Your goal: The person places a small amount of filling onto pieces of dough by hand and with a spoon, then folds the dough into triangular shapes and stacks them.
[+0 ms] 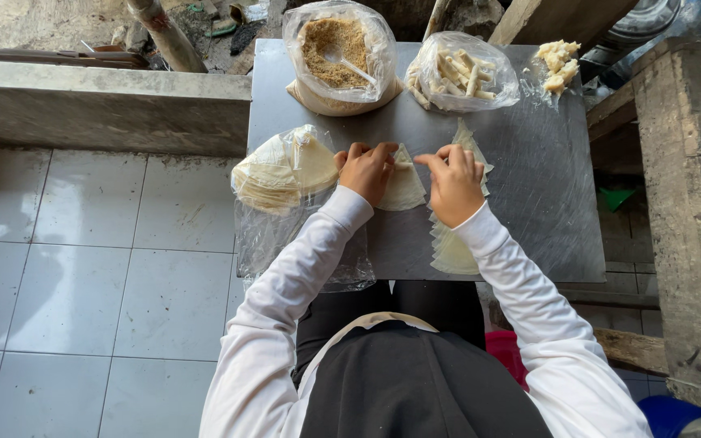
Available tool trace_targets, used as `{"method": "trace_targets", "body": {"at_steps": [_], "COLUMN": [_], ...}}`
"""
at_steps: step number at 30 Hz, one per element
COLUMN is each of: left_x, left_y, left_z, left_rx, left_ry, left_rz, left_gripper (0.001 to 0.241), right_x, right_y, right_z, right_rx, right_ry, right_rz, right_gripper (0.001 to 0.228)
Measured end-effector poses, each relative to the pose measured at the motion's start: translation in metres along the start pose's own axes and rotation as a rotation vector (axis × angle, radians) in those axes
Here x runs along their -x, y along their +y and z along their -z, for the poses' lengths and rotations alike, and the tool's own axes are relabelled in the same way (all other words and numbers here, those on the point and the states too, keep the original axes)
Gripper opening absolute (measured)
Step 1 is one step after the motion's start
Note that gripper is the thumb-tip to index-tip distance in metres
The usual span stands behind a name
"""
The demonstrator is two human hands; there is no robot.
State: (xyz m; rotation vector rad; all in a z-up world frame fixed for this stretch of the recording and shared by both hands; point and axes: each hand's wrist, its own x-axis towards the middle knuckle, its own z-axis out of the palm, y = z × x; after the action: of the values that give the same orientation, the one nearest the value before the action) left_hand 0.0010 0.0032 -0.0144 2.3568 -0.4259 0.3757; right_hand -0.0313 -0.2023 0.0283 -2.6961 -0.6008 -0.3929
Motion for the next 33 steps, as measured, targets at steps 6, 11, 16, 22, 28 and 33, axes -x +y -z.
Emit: {"method": "trace_targets", "body": {"at_steps": [6,11,16,22,28,33], "left_x": [-0.004,-0.009,-0.015,-0.019,-0.006,-0.003], "left_y": [-0.009,-0.011,-0.014,-0.006,0.037,0.065], "left_z": [-0.012,-0.009,-0.013,-0.005,0.022,0.035], "left_rx": [-0.019,-0.044,-0.015,0.077,0.153,0.203], "left_ry": [-0.02,-0.02,0.037,0.066,0.085,0.061], "left_rz": [0.04,0.061,0.099,0.168,0.038,0.015], "left_gripper": [0.037,0.034,0.035,0.038,0.042,0.05], "right_x": [0.033,0.037,0.038,0.035,0.008,-0.016], "right_y": [-0.042,-0.046,-0.044,-0.042,-0.023,-0.001], "right_z": [-0.01,-0.014,-0.01,-0.001,0.034,0.056], "right_rx": [-0.053,-0.043,-0.039,-0.21,-0.292,-0.613], "right_ry": [-0.01,-0.028,-0.008,-0.051,0.355,0.146], "right_rz": [0.119,0.122,0.142,0.093,0.082,0.035], "right_gripper": [0.038,0.035,0.035,0.034,0.043,0.018]}}
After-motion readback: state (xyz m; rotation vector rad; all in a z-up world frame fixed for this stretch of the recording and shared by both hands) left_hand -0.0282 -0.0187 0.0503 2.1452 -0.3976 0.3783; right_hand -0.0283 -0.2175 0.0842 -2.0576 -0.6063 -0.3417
